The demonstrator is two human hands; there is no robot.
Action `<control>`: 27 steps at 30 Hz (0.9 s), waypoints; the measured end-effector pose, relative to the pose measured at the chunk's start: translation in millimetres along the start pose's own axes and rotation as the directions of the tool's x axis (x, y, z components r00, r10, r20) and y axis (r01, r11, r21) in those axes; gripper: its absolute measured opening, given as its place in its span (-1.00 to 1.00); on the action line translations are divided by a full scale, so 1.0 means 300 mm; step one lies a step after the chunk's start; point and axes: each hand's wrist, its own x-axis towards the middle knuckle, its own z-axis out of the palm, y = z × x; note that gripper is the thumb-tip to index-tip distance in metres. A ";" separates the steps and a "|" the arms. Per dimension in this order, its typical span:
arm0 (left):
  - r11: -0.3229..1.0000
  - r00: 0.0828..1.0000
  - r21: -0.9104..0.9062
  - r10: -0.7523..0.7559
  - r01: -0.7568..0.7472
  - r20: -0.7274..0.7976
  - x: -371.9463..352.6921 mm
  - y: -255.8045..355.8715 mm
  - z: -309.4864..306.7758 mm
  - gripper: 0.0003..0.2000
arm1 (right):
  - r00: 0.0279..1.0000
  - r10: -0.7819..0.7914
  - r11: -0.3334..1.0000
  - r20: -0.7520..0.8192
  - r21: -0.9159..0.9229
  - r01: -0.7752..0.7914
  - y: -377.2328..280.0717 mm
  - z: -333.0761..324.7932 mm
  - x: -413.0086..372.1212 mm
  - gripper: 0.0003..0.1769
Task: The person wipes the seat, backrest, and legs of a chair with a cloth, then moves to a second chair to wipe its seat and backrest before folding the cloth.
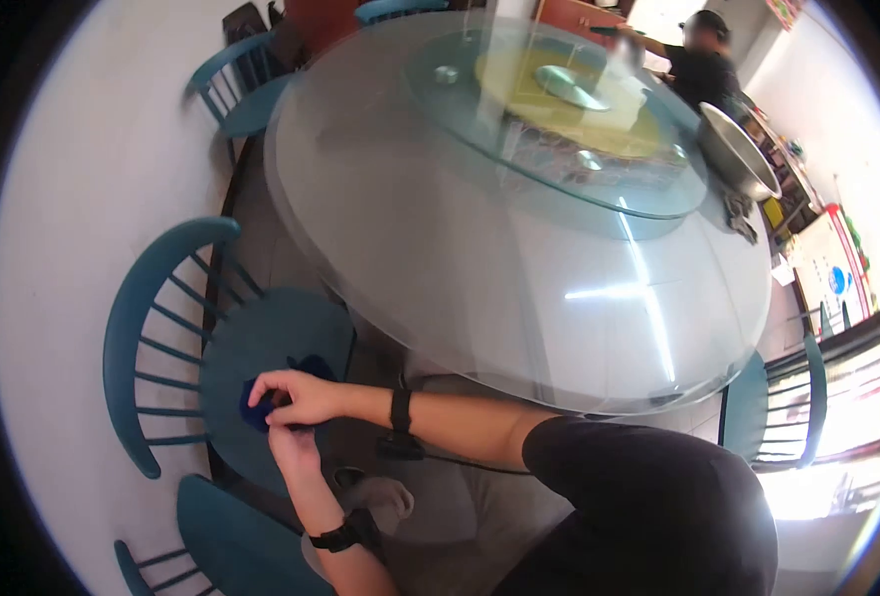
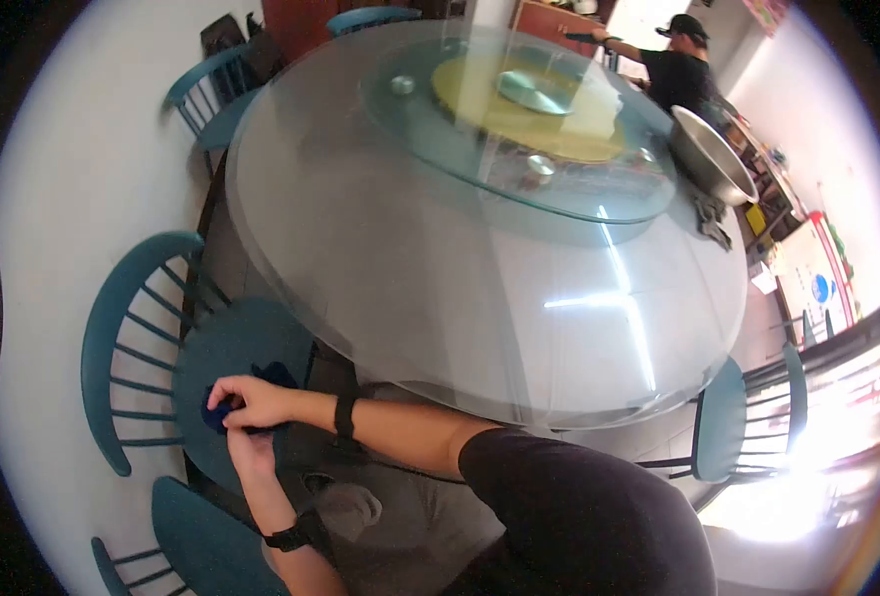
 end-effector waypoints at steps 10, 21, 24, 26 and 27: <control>0.977 0.885 -0.199 0.031 0.071 0.465 -0.136 0.102 -0.076 -0.47 | 0.969 -0.105 0.789 0.225 -0.574 0.219 -0.541 0.220 -0.428 -0.74; 0.941 0.986 -0.310 0.158 -0.136 0.049 -0.228 0.203 0.007 -0.54 | 0.993 -0.105 0.886 -0.055 -0.458 0.068 -1.159 -0.006 -0.866 -0.74; 0.969 0.967 -0.216 0.164 -0.121 0.196 -0.418 0.333 0.054 -0.51 | 0.865 -0.108 0.930 -0.491 -0.357 -0.087 -1.300 -0.191 -1.037 -0.74; 0.949 0.891 -0.179 0.308 -0.261 0.335 -0.514 0.394 0.036 -0.45 | 0.576 -0.258 0.872 -0.775 -0.444 -0.207 -1.329 -0.392 -1.197 -0.71; 0.951 0.893 -0.163 0.302 -0.261 0.335 -0.525 0.405 0.045 -0.45 | 0.414 -0.360 0.807 -0.836 -0.502 -0.312 -1.318 -0.526 -1.311 -0.70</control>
